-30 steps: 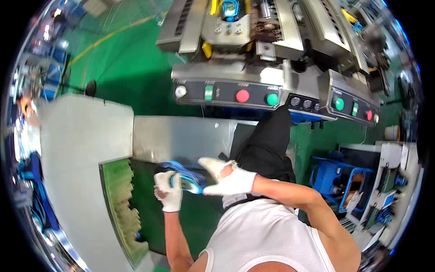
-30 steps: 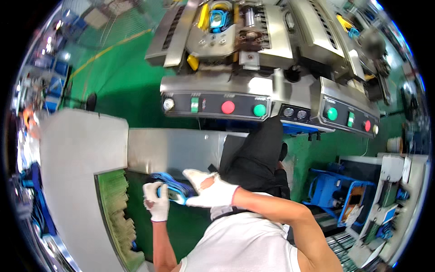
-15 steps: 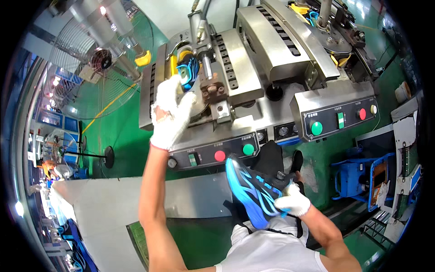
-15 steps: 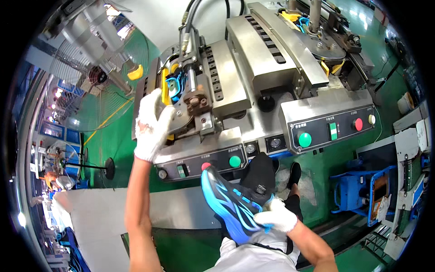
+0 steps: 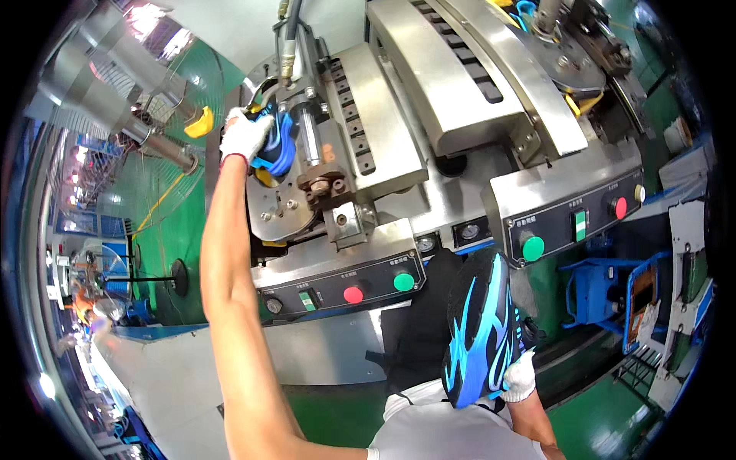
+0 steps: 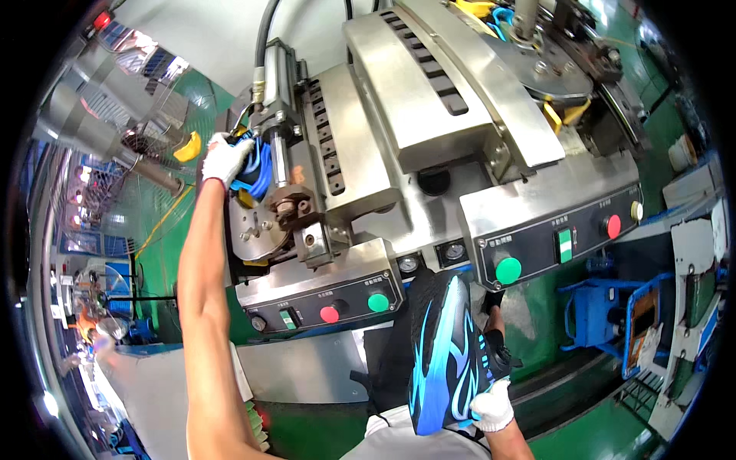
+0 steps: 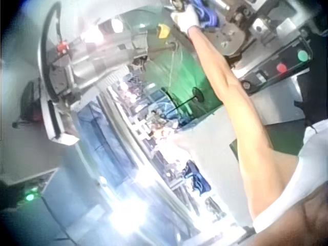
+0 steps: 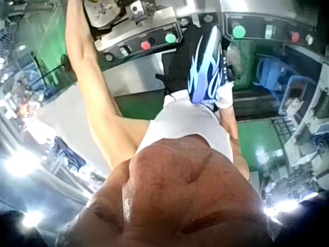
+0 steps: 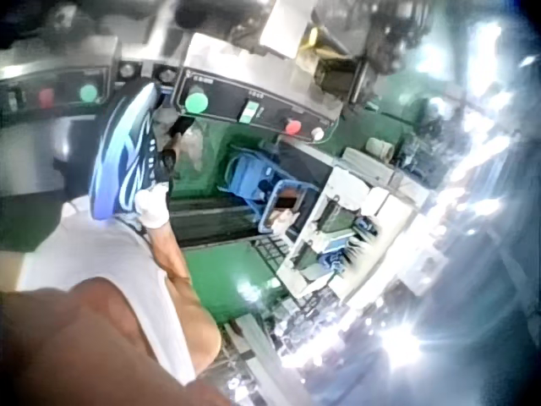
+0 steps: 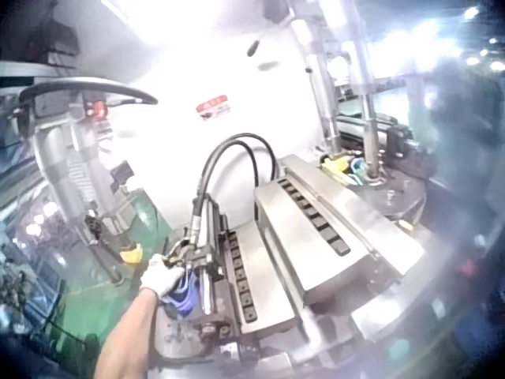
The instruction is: The person repeatedly picks up blue and black shoe uppers from a nearby bin and places them into a shoe assembly machine. They press a button to activate the machine, then remove the processed shoe and place it on a conveyor belt. This cycle is repeated continuously throughout the video.
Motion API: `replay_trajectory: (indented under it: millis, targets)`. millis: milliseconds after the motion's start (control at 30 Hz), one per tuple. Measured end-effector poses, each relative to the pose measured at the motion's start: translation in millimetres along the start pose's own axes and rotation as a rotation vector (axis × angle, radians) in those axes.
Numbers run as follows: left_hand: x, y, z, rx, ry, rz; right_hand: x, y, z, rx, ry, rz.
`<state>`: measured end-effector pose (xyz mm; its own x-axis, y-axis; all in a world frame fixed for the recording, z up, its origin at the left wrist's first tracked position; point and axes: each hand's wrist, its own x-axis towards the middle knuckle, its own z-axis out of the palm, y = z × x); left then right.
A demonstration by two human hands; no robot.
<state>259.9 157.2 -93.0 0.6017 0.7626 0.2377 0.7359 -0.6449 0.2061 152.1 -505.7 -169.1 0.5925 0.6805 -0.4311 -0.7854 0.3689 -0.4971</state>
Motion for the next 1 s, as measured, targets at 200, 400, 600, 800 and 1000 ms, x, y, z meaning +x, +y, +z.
replay_trajectory:
  millis: [200,400,600,800,1000]
  targets:
    - [-105,-22,-128,-0.317,0.375,0.137,13,7,26,-0.136,0.011,-0.052]
    - [-340,-99,-170,-0.337,0.365,0.027,59,11,50,-0.755,-0.004,-0.298]
    - [-523,-190,-99,-0.287,0.039,-0.472,166,-4,287,-0.559,-0.186,-0.218]
    - [-615,-229,-10,-0.082,-0.109,-0.518,357,19,388,-0.822,-0.229,-0.155]
    - [-622,-235,-5,-0.279,-0.058,-0.451,463,60,398,-1.480,0.108,-0.316]
